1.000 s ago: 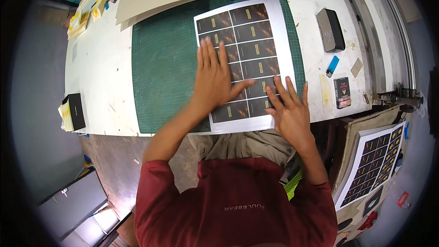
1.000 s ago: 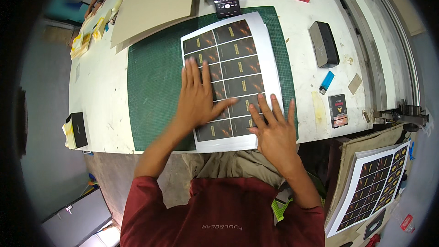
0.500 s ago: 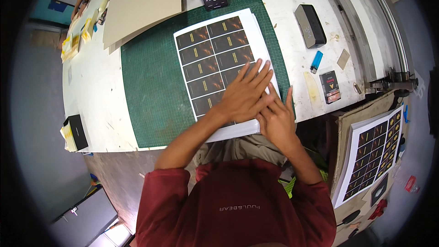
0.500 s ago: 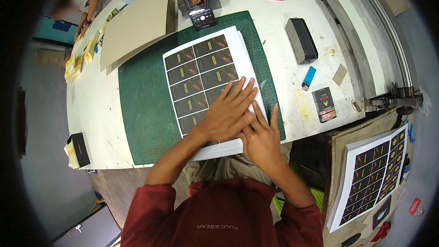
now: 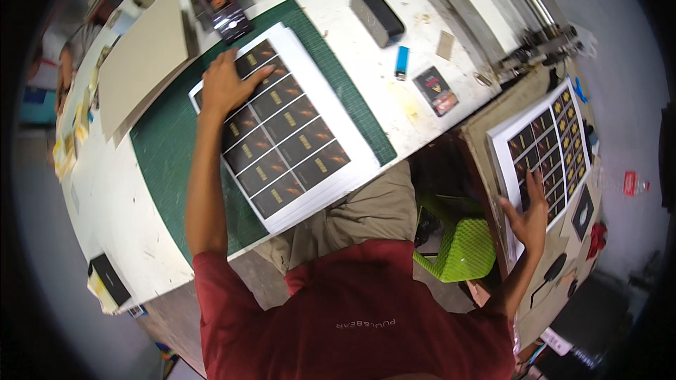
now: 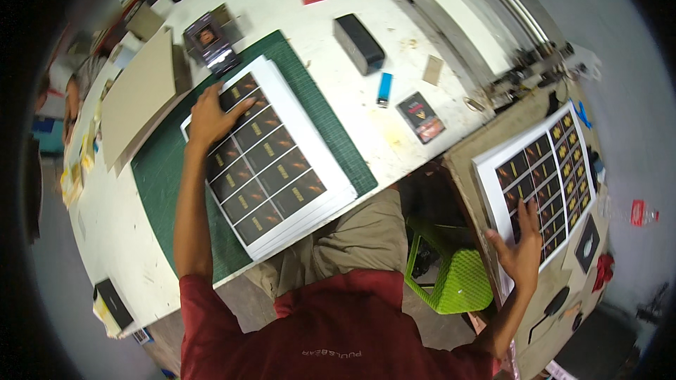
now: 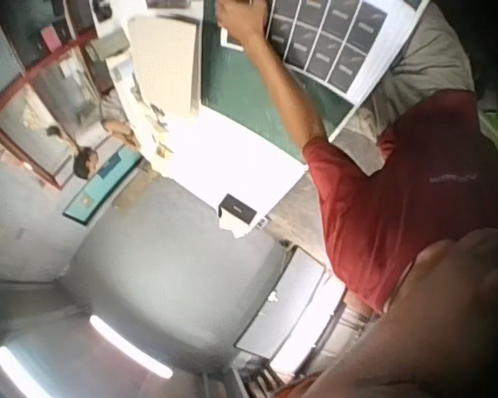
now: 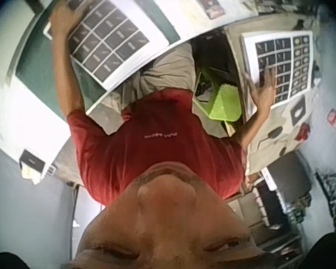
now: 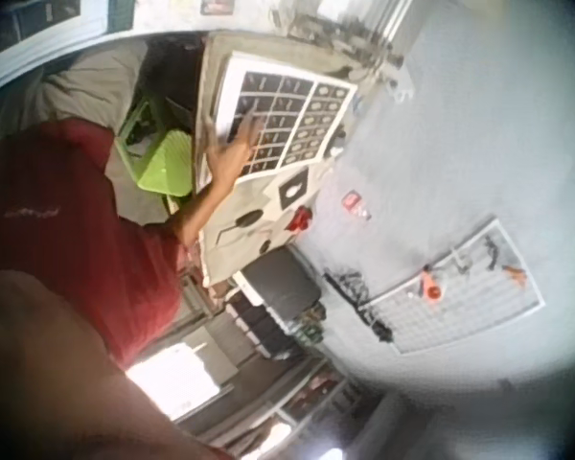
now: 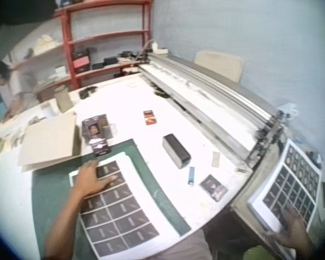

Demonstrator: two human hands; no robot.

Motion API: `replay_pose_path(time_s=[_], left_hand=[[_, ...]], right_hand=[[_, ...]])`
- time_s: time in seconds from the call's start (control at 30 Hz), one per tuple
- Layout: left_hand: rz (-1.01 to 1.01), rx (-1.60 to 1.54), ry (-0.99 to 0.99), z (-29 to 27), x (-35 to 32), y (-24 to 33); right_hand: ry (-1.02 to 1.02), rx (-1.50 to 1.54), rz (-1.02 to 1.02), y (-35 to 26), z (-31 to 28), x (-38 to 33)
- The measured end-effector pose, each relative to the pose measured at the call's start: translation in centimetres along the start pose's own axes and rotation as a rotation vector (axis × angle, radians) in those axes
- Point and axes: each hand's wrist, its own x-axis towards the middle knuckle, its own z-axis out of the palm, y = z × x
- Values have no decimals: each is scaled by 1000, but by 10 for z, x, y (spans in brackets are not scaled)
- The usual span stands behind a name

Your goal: The person repeatedly assembles small cardboard boxes by placing a printed sheet onto a flat cardboard piece, folding the sides, and pressing the flaps to form a box. The process is repeated multiple times with new sheets and cardboard pieces.

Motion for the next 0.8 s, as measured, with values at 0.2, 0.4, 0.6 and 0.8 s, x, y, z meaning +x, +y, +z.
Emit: replay_pose_path(time_s=[0.2,0.4,0.6,0.8], left_hand=[[-23,-75,-47,-8,-11,12],[53,-43,2,0,-16,11],[120,-26,96,11,-22,8],[100,-31,60,8,-22,9]], right_hand=[[-99,94,-13,5,-18,2],[-70,125,-17,11,-33,-1],[199,162,102,-13,-17,-16],[428,343,267,54,-49,-16]])
